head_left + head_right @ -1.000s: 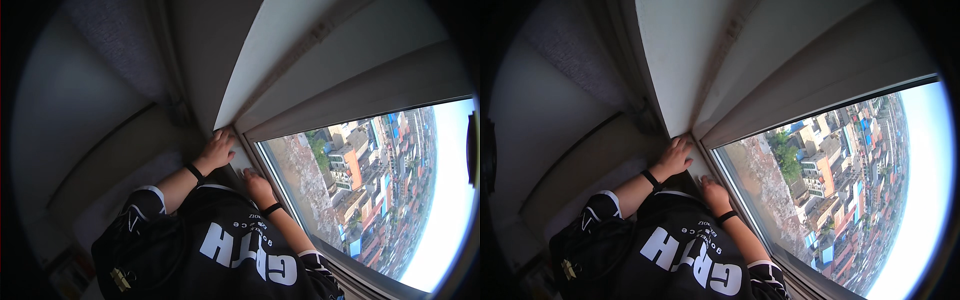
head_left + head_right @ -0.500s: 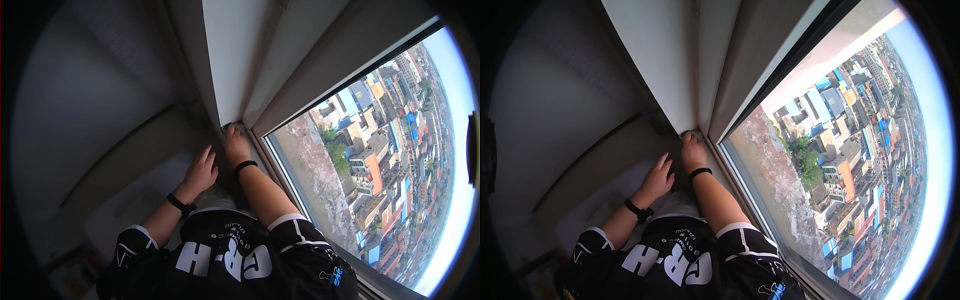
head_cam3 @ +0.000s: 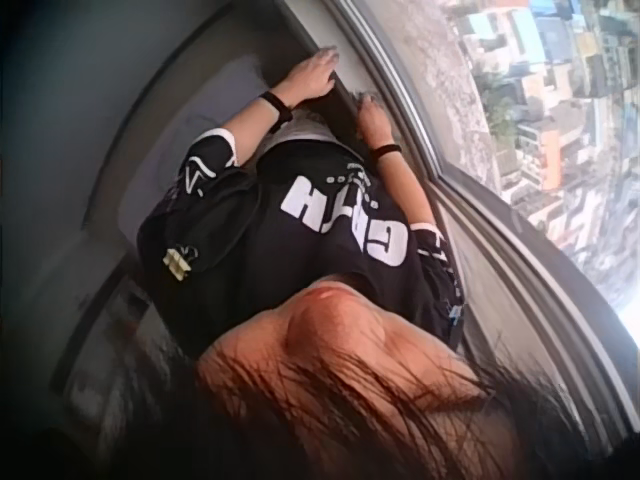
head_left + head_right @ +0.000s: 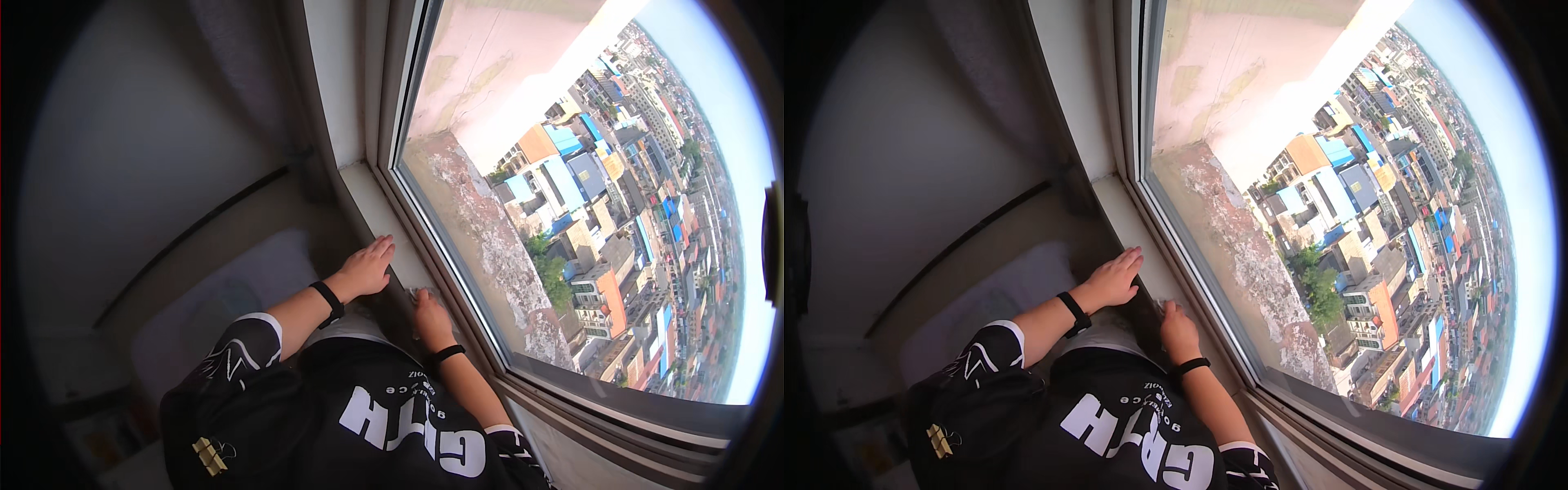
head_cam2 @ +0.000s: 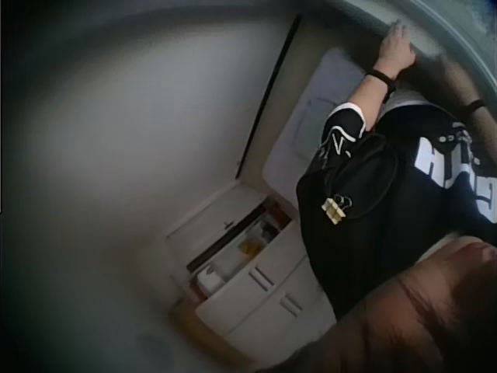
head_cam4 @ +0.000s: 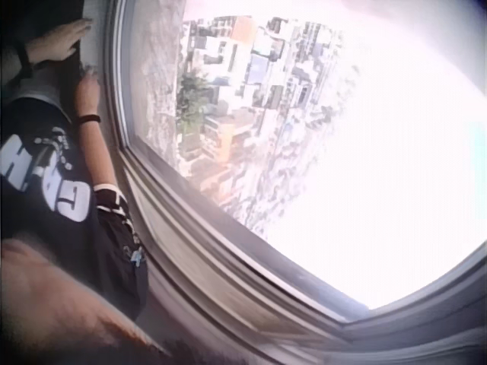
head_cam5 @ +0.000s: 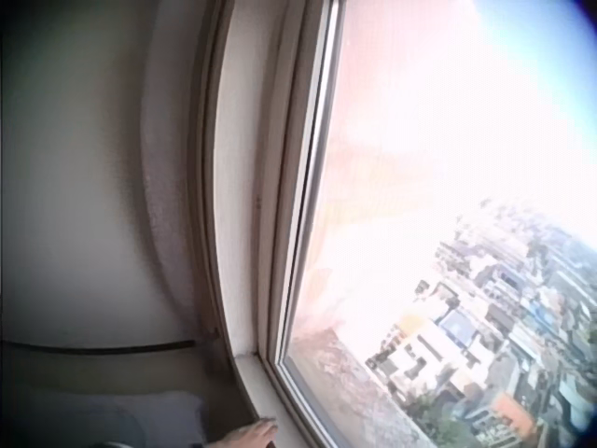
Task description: The person handles several small containers and items on a bedside table, then wipes the window sill, a bedroom door, and the surfaces of a white wardrobe with a cloth.
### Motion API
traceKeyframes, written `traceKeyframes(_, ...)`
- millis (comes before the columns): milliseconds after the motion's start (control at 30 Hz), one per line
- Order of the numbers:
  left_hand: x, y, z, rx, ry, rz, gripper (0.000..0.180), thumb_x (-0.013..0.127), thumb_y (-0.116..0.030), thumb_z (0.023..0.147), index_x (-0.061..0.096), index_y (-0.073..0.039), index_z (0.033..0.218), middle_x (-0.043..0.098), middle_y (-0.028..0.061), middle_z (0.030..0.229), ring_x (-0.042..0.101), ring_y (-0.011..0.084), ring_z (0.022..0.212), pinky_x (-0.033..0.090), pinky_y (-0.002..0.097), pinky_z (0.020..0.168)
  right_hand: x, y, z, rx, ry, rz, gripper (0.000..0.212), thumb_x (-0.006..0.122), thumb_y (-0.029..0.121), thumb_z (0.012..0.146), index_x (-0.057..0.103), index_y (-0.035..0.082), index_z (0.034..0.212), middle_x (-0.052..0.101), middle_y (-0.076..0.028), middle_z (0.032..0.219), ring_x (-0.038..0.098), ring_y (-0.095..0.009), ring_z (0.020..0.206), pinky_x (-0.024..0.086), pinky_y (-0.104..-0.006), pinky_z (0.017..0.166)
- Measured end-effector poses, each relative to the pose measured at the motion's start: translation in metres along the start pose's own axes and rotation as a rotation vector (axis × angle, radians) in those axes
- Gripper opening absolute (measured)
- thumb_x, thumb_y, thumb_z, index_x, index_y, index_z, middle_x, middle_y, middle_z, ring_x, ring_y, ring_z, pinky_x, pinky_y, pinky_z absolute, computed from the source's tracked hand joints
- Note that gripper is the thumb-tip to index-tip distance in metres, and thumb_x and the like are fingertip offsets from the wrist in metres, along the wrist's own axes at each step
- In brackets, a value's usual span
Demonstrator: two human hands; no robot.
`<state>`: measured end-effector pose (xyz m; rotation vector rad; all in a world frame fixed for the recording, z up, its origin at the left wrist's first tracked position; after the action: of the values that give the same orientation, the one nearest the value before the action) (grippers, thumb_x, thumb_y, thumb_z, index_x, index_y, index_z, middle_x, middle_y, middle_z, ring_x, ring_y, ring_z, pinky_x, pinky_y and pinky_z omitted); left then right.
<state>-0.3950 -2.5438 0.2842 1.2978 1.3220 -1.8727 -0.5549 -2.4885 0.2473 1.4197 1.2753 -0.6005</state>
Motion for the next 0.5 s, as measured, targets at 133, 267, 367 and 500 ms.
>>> traceKeyframes(133,0.048,-0.030,-0.010,0.043,0.259,0.195,0.088,0.073,-0.026,0.077,0.036,0.007,0.149,0.029,0.0225,0.161,0.025,0.0383,0.151,0.037,0.0422,0.119,0.010,-0.086,-0.103,0.126,-0.031,0.120,0.018,0.050,0.013,0.095,0.049,0.003,0.109,0.068,-0.030,0.092,0.067,-0.049,0.084,0.054,-0.0580,0.073)
traceKeyframes(267,0.058,-0.027,-0.015,-0.004,0.353,0.197,0.096,0.072,-0.026,0.076,0.027,0.007,0.154,0.021,0.0220,0.164,0.019,0.0378,0.154,0.037,0.0432,0.118,0.010,-0.136,-0.178,0.264,-0.024,0.109,0.019,0.050,0.015,0.095,0.049,0.003,0.109,0.068,-0.031,0.087,0.067,-0.050,0.081,0.053,-0.0591,0.072)
traceKeyframes(367,0.059,-0.030,-0.011,0.011,0.396,0.194,0.099,0.074,-0.026,0.075,0.024,0.006,0.155,0.017,0.0214,0.166,0.015,0.0362,0.155,0.039,0.0433,0.117,0.013,-0.147,-0.198,0.311,-0.038,0.072,0.016,0.048,0.015,0.097,0.048,0.002,0.108,0.068,-0.030,0.085,0.067,-0.048,0.079,0.054,-0.0585,0.070)
traceKeyframes(500,0.055,-0.027,-0.013,-0.017,0.438,0.170,0.101,0.074,-0.028,0.074,0.024,0.007,0.155,0.016,0.0228,0.166,0.013,0.0367,0.156,0.040,0.0425,0.117,0.017,-0.130,-0.177,0.265,-0.070,0.061,0.014,0.046,0.013,0.098,0.049,0.001,0.105,0.068,-0.028,0.087,0.068,-0.046,0.077,0.055,-0.0556,0.068)
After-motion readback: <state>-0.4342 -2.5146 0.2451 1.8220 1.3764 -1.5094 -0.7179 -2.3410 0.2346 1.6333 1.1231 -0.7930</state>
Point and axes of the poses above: each hand's wrist, its own z-axis towards the middle knuckle, its own x-axis out of the palm, y = z × x, the point moved 10 cm from there along z, towards the middle knuckle
